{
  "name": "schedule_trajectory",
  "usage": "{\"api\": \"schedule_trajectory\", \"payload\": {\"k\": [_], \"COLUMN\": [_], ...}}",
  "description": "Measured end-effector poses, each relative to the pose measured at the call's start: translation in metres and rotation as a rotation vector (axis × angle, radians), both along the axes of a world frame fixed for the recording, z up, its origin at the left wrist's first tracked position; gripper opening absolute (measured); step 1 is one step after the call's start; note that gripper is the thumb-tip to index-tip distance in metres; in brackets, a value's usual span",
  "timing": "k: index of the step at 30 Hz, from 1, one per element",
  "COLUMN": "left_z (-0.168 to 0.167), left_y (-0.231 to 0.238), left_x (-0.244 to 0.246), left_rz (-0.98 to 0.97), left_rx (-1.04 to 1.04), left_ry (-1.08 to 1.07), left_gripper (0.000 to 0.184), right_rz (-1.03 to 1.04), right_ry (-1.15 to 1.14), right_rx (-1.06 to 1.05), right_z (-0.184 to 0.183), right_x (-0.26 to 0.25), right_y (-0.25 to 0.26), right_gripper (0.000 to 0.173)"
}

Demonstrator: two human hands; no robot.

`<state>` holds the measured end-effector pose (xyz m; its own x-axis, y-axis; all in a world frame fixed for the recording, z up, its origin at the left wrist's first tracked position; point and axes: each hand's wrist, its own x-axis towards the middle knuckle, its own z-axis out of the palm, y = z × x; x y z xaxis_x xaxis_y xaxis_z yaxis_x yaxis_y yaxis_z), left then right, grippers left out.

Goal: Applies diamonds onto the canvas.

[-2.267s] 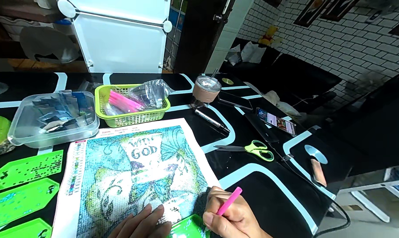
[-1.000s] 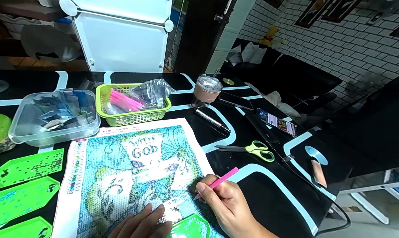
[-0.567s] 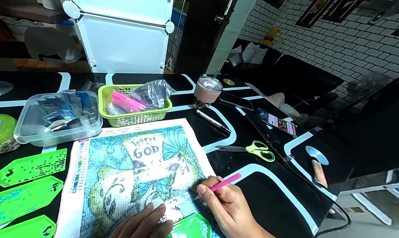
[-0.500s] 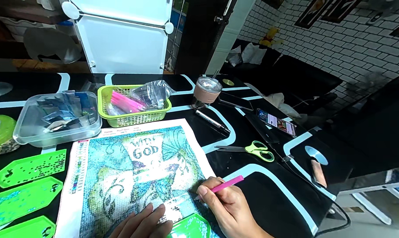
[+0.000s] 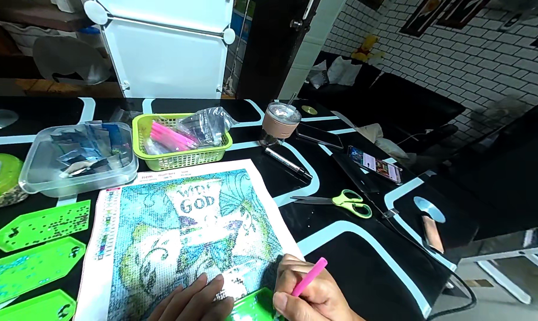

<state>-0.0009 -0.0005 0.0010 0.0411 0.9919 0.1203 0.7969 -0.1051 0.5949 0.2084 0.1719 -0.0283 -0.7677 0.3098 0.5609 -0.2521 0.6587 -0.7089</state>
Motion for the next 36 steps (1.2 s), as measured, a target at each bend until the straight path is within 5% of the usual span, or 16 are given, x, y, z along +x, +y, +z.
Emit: {"api": "schedule_trajectory", "payload": {"k": [10, 18, 30, 36], "left_z": [0.001, 0.001, 0.001, 0.001], "left_y": [0.001, 0.001, 0.001, 0.0], "left_x": [0.0, 0.0, 0.001, 0.0], "left_rz": [0.001, -0.006, -0.003, -0.004], "left_rx": [-0.005, -0.017, -0.013, -0.009], "left_ry": [0.002, 0.005, 0.012, 0.004], "left_gripper": [0.046, 0.047, 0.048, 0.047], "right_rz": [0.021, -0.226, -0.361, -0.407], "right_ry": [-0.005, 0.056, -0.041, -0.109], "right_rx": [0.015, -0.297, -0.209, 0.021], "right_z": [0.001, -0.002, -0.003, -0.004], "right_x": [-0.001, -0.009, -0.016, -0.013], "right_y": [-0.001, 0.003, 0.007, 0.005], "right_gripper": [0.032, 0.026, 0.026, 0.031]}}
